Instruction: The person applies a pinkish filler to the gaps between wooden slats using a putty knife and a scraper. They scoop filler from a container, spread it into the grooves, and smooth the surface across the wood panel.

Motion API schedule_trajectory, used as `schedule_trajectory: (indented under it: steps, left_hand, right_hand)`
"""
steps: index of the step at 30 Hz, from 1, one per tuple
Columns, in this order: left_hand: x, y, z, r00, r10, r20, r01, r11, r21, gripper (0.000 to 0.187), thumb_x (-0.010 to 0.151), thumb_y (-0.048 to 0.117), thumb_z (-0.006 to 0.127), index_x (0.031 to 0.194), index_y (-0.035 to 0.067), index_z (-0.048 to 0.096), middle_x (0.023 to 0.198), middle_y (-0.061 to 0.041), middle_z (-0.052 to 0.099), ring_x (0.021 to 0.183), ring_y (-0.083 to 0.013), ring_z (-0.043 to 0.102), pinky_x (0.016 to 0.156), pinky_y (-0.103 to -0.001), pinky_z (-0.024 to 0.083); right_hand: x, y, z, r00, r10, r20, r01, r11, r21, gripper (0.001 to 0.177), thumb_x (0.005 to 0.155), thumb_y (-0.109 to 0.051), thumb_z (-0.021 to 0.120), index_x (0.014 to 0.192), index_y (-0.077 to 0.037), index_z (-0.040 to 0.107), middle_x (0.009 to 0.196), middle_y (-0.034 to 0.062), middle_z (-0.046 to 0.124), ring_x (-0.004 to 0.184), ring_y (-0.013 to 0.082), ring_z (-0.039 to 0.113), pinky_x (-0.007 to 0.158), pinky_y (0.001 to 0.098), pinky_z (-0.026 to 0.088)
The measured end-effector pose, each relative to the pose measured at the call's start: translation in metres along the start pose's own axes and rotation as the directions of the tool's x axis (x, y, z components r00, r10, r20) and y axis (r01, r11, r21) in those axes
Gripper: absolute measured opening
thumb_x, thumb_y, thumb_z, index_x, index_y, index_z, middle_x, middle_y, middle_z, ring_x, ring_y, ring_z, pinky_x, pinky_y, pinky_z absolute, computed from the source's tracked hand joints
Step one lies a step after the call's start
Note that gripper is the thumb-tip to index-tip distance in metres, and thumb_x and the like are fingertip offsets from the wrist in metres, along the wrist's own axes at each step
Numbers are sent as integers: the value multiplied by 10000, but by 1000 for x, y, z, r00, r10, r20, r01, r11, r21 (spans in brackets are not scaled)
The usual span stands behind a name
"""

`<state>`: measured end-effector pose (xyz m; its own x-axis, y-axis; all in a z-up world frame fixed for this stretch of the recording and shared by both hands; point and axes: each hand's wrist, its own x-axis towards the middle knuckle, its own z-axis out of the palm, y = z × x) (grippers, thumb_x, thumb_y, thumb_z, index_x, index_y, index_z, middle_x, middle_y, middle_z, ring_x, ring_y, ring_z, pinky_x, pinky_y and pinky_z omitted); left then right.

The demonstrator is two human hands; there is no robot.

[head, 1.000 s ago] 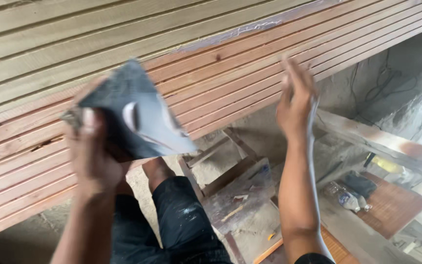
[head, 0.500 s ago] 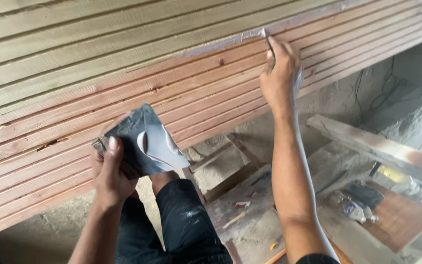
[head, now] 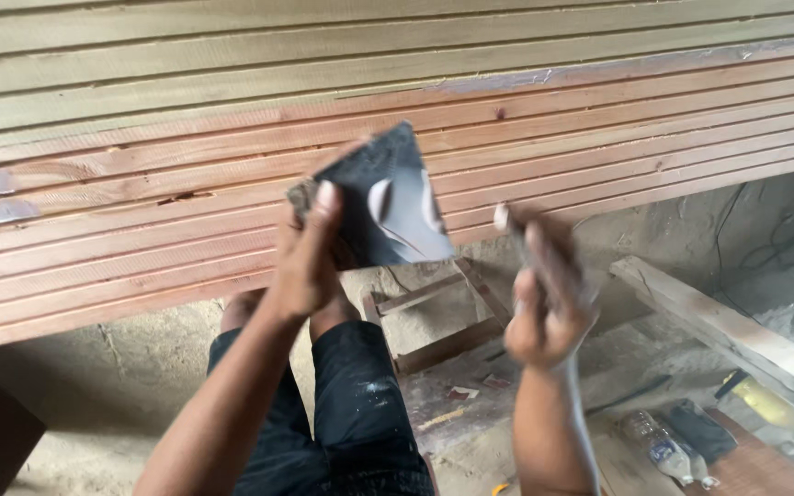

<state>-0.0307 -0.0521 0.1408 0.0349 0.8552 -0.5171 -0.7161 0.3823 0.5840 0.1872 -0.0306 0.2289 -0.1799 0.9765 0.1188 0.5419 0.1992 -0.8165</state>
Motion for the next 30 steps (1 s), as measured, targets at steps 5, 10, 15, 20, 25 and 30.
schedule_trajectory:
  steps: [5,10,15,20,25,30]
  left_hand:
    - [-16,9,29,971,186,152,-206,970,131,491,1150,332,499,1492,-20,519,1523,-132,575,1458,-188,541,1280,-348,414]
    - [-10,69,26,987,-47,155,-3,950,311,446,1092,351,532,1274,-41,639,1064,-112,635,980,-167,572,881,-350,484]
    - [-9,79,26,935,-337,110,59,454,889,500,1061,431,502,928,-20,675,625,-153,581,564,-208,541,561,-404,462]
    - [-13,64,21,983,-170,63,33,508,861,391,985,393,603,945,11,679,595,-134,596,512,-231,569,522,-401,477]
    - [-3,64,-6,989,-114,89,-31,432,901,335,996,318,649,1007,-11,716,734,-185,661,662,-268,648,622,-402,511]
    - [-19,79,-20,1000,-11,-11,14,966,257,382,1031,270,588,1334,38,610,1171,-109,713,1002,-170,716,896,-325,614]
  right_hand:
    - [-42,-5,32,993,-93,-66,94,995,16,311,1125,-146,502,1426,-132,581,1392,168,627,1375,309,620,1137,409,539]
    - [-25,7,4,988,-100,114,119,977,-178,279,1049,-67,557,1300,-99,674,1353,103,661,1344,310,598,1158,435,509]
    - [1,-11,-4,951,-152,268,252,885,-393,356,956,52,557,1199,-90,775,1290,53,721,1281,301,623,1110,434,532]
    - [2,-25,25,892,-178,416,327,889,-320,417,858,54,563,1157,-124,794,1239,36,729,1215,290,615,1020,427,523]
    - [-11,-27,45,839,-205,505,379,885,-270,458,848,58,560,1184,-162,781,1226,27,744,1190,272,615,957,423,499]
    - [-24,-43,25,847,-113,520,238,954,-182,457,818,14,534,1185,-110,775,1241,72,742,1231,317,638,992,436,516]
